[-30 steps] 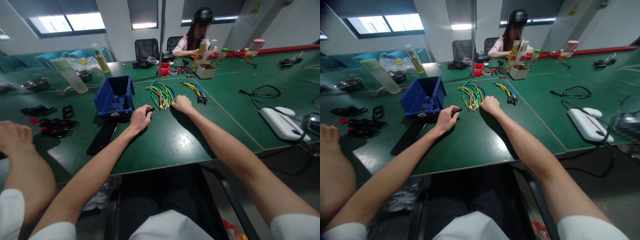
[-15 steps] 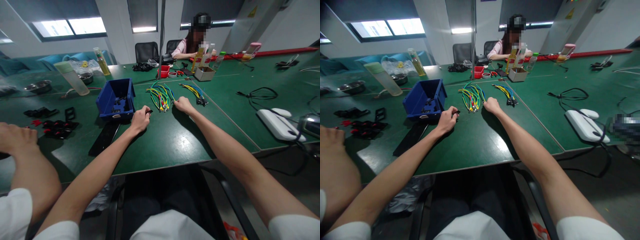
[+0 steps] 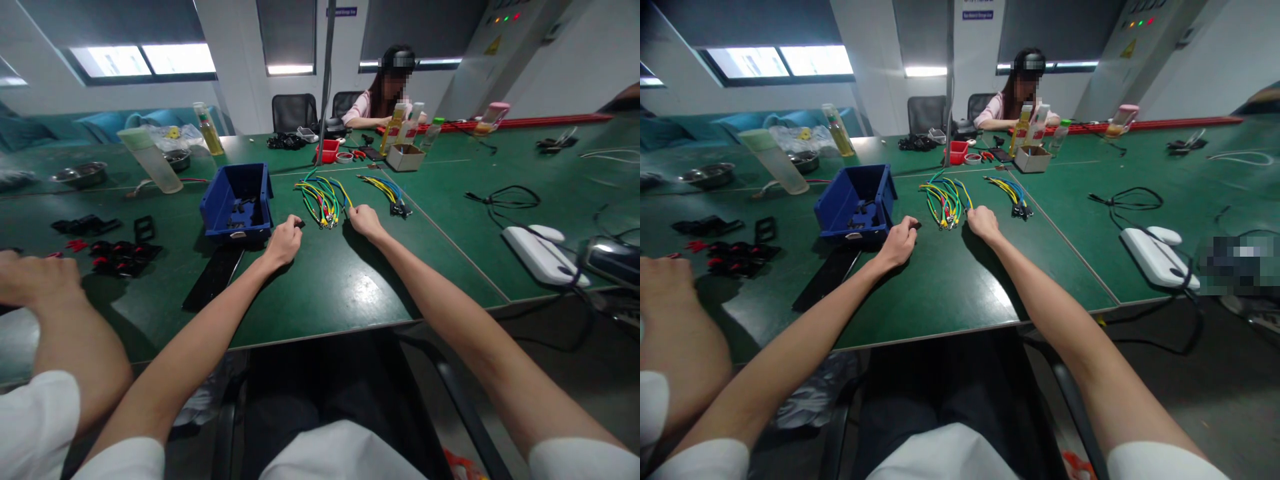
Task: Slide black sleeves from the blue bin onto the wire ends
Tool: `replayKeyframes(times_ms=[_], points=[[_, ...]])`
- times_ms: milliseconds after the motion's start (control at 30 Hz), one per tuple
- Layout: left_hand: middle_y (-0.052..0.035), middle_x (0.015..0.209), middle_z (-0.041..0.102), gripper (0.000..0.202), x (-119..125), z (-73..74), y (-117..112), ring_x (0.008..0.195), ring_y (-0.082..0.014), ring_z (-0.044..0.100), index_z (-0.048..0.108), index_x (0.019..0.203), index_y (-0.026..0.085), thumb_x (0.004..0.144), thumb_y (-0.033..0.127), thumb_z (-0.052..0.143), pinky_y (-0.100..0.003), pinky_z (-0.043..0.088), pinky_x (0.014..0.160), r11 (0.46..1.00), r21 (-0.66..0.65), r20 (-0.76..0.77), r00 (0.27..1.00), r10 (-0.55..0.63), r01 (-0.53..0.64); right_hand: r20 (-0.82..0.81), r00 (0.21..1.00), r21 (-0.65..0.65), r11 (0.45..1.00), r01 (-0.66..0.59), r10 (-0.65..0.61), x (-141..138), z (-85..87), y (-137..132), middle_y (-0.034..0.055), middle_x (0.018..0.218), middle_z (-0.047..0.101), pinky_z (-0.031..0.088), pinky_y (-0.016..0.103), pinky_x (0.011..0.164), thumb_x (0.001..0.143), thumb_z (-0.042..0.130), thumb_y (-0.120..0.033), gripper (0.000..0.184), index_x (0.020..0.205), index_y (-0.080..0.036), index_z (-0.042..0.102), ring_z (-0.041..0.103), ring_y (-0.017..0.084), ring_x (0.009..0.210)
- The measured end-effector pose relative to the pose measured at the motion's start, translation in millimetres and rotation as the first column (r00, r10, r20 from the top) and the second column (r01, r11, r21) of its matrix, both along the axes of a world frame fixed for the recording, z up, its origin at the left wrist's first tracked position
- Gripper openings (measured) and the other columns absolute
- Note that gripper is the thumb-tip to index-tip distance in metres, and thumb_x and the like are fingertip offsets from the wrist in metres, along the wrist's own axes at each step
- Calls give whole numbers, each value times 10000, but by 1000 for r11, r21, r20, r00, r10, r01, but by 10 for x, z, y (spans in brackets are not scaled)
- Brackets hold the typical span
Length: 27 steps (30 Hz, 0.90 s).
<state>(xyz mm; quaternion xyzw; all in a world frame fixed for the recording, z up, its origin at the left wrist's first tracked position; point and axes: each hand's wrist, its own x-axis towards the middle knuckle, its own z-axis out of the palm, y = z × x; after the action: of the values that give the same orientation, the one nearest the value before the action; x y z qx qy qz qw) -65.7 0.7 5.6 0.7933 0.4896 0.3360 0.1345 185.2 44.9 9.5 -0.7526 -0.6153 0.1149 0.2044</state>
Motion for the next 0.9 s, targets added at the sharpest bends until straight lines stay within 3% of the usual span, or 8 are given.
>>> replayKeyframes(times_ms=[167, 267, 400, 567, 733, 900], points=[[-99, 902, 670, 260, -11, 33, -31, 856, -238, 650, 546, 1052, 175, 966, 336, 360, -349, 477, 799, 1000, 5, -31, 999, -12, 12, -45, 999, 42, 999, -4, 6, -10, -41, -38, 167, 873, 695, 394, 280, 693, 928, 334, -368, 420, 797, -139, 661, 622, 226, 788], [-78, 844, 655, 334, -14, 46, -47, 802, -226, 639, 561, 1001, 188, 990, 402, 304, -332, 467, 758, 999, 13, -28, 999, -36, 37, -211, 977, 64, 997, 53, -39, 1, -67, -53, 79, 706, 629, 370, 257, 624, 916, 366, -396, 391, 706, -166, 602, 545, 173, 652], [-71, 847, 650, 329, -11, 35, -42, 798, -216, 628, 557, 1016, 190, 995, 388, 294, -315, 453, 741, 999, 22, -27, 999, -37, 37, -460, 886, 96, 990, 108, -52, 11, -92, -68, -14, 568, 486, 333, 240, 542, 883, 439, -438, 347, 659, -188, 527, 413, 124, 535], [-72, 865, 653, 302, -9, 11, -29, 800, -216, 625, 559, 1031, 193, 992, 373, 319, -308, 444, 731, 999, 35, -34, 999, -21, 22, -618, 784, 218, 971, 96, 61, 5, -108, -129, -37, 570, 453, 325, 220, 502, 874, 477, -504, 367, 668, -200, 482, 397, 108, 524], [-67, 864, 662, 274, -7, 10, -22, 793, -209, 625, 584, 1004, 196, 982, 352, 359, -299, 442, 722, 999, 33, -36, 999, 3, -1, -739, 633, 308, 951, 17, 228, -27, -129, -198, -55, 566, 455, 301, 202, 459, 844, 560, -511, 344, 724, -196, 491, 389, 79, 469], [-68, 855, 674, 253, 6, 0, -11, 806, -217, 632, 607, 985, 199, 970, 342, 400, -305, 446, 733, 999, 29, -55, 998, 22, -21, -761, 589, 345, 939, 13, 272, -39, -134, -226, -45, 587, 497, 301, 190, 434, 826, 609, -516, 355, 733, -192, 496, 436, 68, 468]])
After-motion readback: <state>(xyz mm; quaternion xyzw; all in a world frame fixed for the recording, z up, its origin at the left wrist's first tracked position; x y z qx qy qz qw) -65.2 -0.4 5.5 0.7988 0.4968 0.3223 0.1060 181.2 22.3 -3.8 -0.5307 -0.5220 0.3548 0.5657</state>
